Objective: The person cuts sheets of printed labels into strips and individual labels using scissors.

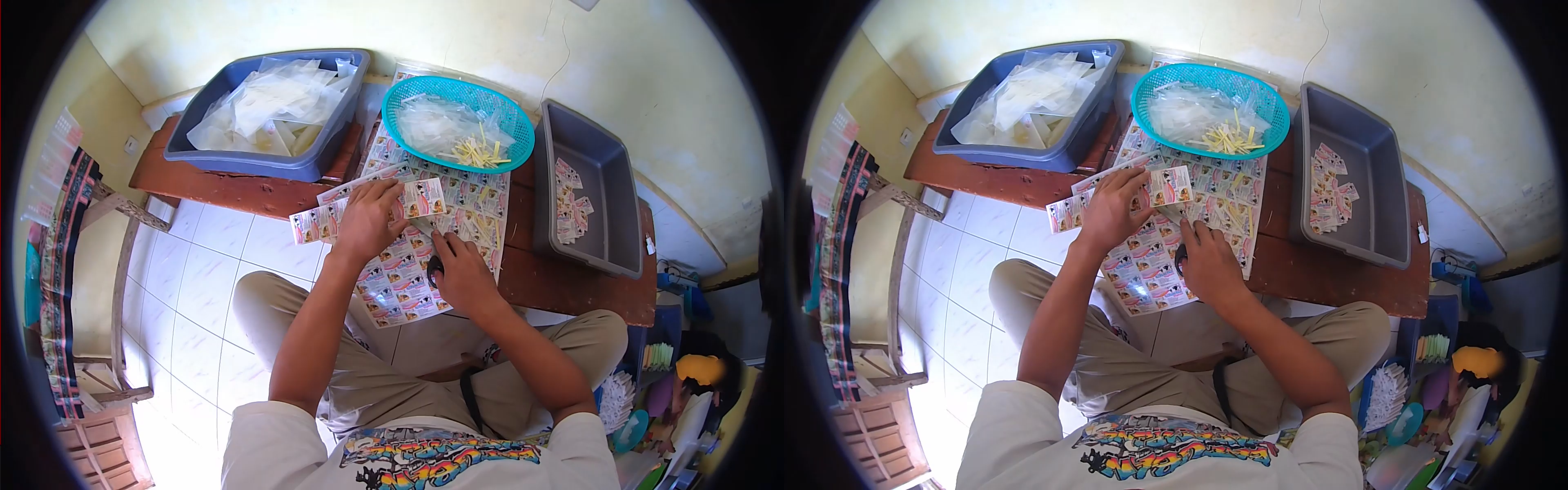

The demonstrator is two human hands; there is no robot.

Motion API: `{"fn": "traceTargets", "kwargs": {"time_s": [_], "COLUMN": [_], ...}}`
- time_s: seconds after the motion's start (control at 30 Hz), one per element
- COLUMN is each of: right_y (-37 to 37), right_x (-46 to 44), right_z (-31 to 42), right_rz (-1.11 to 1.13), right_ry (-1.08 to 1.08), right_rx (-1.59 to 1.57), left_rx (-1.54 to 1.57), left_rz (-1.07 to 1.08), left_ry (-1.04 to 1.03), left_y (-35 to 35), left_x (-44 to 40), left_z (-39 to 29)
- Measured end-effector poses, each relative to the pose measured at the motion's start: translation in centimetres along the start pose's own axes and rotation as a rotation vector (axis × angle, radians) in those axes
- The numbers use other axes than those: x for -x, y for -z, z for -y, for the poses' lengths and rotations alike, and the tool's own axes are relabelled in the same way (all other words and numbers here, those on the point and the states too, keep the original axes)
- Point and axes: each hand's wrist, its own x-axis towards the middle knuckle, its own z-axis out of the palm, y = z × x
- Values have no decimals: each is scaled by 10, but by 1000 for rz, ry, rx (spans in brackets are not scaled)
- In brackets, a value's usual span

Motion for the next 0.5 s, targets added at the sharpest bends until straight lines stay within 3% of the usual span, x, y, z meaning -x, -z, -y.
{"fn": "traceTargets", "kwargs": {"time_s": [0.33, 0.5], "right_y": [19, 45], "right_x": [8, 19], "right_z": [-2, -8], "right_rz": [96, 136], "right_ry": [-59, -216], "right_rx": [50, -237], "left_rx": [-34, 5], "left_rz": [13, 15], "left_ry": [12, 1], "left_y": [0, 2], "left_x": [-1, -3], "left_z": [-3, -7]}}
